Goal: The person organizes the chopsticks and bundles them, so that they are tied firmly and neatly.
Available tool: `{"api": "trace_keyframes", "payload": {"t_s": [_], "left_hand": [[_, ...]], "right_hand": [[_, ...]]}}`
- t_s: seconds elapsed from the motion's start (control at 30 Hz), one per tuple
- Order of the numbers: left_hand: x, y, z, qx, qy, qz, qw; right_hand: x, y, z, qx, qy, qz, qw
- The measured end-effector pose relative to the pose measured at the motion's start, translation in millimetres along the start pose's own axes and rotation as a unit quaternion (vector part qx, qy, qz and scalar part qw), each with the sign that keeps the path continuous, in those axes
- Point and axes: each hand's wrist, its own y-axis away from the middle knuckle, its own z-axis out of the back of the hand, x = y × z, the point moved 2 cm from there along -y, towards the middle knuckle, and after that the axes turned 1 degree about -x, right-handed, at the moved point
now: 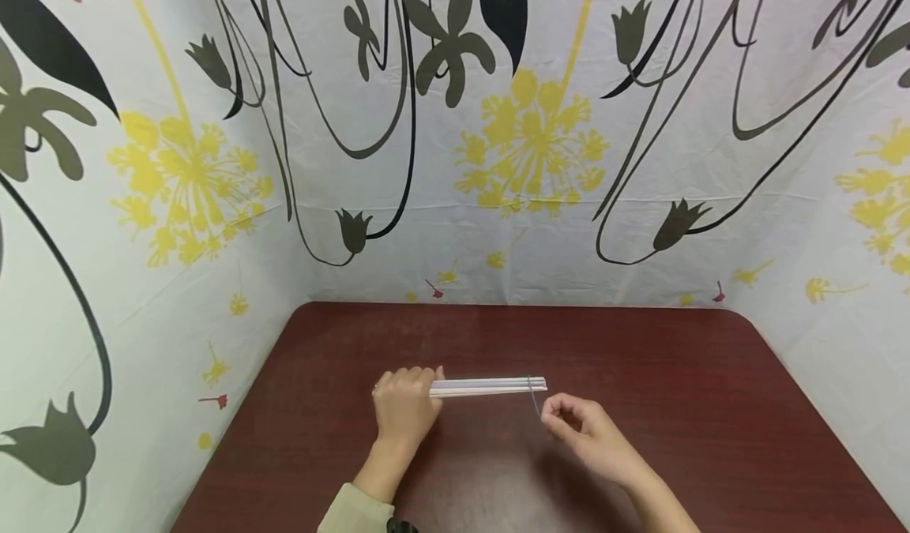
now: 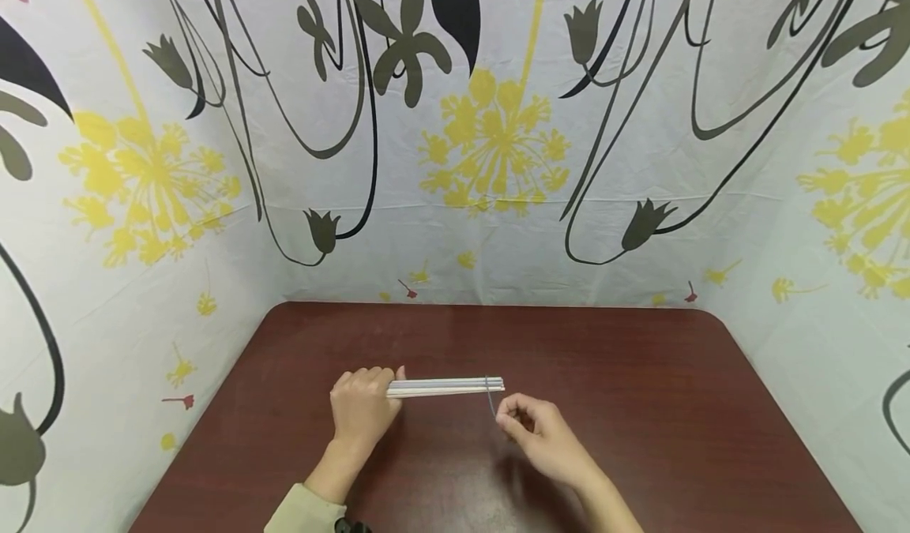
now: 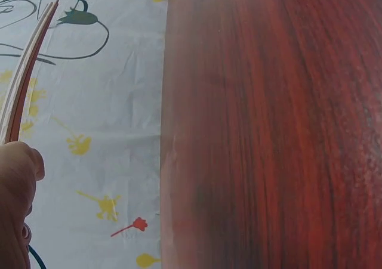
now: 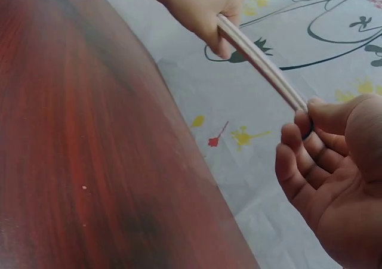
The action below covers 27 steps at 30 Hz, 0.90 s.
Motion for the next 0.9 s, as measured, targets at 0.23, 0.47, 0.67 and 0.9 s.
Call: {"api": "trace_keyframes", "payload": {"t_s": [0.23,0.47,0.67,0.9], "left_hand": [[-1.9,-1.9,1.4,-0.008,0.000,0.006,1.0000],[-3.5,0.7,4.9,-0.014,0.006,0.012,0.9998],[-6.1,4.2,6.8,-0.012,0.008,0.012,0.9998],[-7.7,0.4,8.7,-0.007,0.014,0.025,0.9996]], "right_hand": [[-9.6,5.0,-7.7,0.000,-0.013,0.002,0.9999],[-18.5,7.4,-20.2,-0.056,-0.023,-0.033,0.9976],[-18.7,11.6,-35.6,-0.056,0.078,0.093,0.9910],[-8.1,15.5,-47.7,-0.080,0.172,0.243,0.9512]]}}
